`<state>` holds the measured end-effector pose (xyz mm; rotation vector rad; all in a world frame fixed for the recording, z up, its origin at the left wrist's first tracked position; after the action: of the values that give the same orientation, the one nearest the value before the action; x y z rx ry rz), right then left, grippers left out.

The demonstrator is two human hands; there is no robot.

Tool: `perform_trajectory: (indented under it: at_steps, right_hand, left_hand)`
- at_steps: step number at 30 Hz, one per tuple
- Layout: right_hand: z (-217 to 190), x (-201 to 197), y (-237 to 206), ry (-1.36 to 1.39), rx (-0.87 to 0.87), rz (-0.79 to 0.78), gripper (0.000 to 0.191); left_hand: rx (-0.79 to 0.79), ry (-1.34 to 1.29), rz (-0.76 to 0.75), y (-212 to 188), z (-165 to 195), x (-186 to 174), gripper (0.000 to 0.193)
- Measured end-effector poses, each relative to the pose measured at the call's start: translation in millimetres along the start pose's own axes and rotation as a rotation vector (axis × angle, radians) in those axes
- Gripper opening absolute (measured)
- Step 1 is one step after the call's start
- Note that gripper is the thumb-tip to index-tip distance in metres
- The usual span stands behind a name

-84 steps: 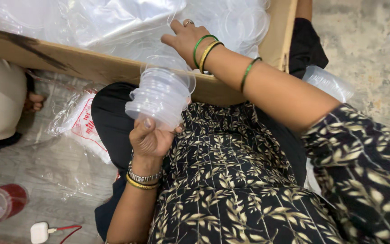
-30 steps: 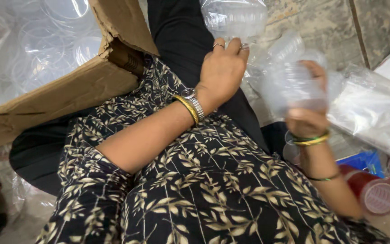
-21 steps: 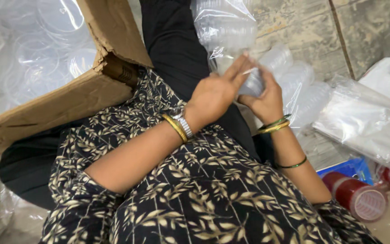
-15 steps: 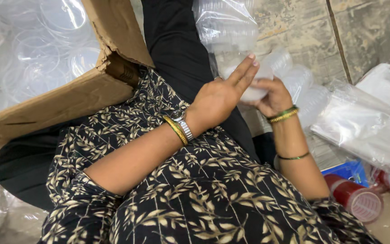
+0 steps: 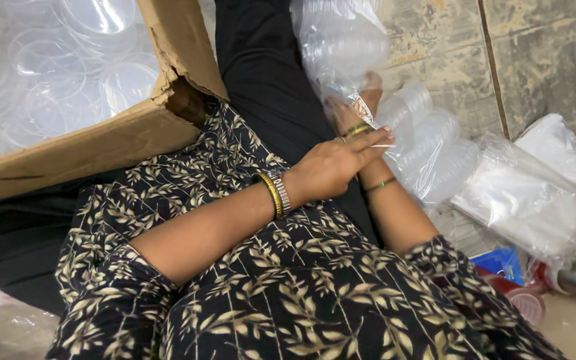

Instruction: The person sits on the floor in front of a cardboard box filled with clear plastic containers and lids. They take containers and lids from the box, nest them together into stacks by hand, and set completed stacks on the floor beside the box.

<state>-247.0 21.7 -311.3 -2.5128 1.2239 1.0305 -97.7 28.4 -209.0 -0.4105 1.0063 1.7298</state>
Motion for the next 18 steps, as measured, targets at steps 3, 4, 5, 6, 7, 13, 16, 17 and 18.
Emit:
perform_trajectory:
  at_steps: [3, 4, 5, 6, 7, 13, 16, 17, 18]
  right_hand:
    - [-14, 1, 22, -0.014, -0.053, 0.054, 0.095]
    - [-17, 1, 26, -0.009, -0.081, 0.064, 0.097]
    - [-19, 1, 29, 0.003, -0.123, 0.042, 0.102]
    - [-23, 0, 28, 0.014, -0.165, 0.017, 0.108]
    - [-27, -2, 27, 0.023, -0.208, -0.011, 0.114]
    - [-21, -6, 10, 0.212, 0.118, -0.455, 0.076]
    - [-21, -4, 11, 0.304, 0.103, -0.284, 0.099]
    - [-22, -1, 12, 0.195, 0.052, -0.262, 0.098]
    - [-23, 1, 14, 0.086, 0.0, -0.242, 0.096]
  left_hand:
    - [-0.304, -0.106, -0.279, 5, -10, 7, 0.083]
    - [-0.306, -0.127, -0.241, 7, -10, 5, 0.082]
    - [-0.307, -0.146, -0.203, 9, -11, 3, 0.08]
    - [-0.31, -0.168, -0.164, 10, -11, 2, 0.079]
    - [-0.323, -0.182, -0.159, 9, -12, 2, 0.074]
    - [-0.266, -0.183, -0.109, 0, -17, 9, 0.056]
    - [-0.202, -0.177, -0.166, -1, -20, 11, 0.051]
    - [-0.187, -0.201, -0.162, -2, -20, 9, 0.054]
    - [-0.172, -0.225, -0.157, -2, -21, 8, 0.057]
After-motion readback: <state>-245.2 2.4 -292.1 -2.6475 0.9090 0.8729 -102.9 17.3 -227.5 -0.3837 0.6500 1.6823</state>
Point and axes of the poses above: each hand's wrist, its own y-axis towards the middle knuckle, its own x-axis out of the palm, z = x × y, the point moved 3 cm from there along y, towards the middle knuckle, and after that the axes turned 4 degrees about -z, right-handed, at the moved point
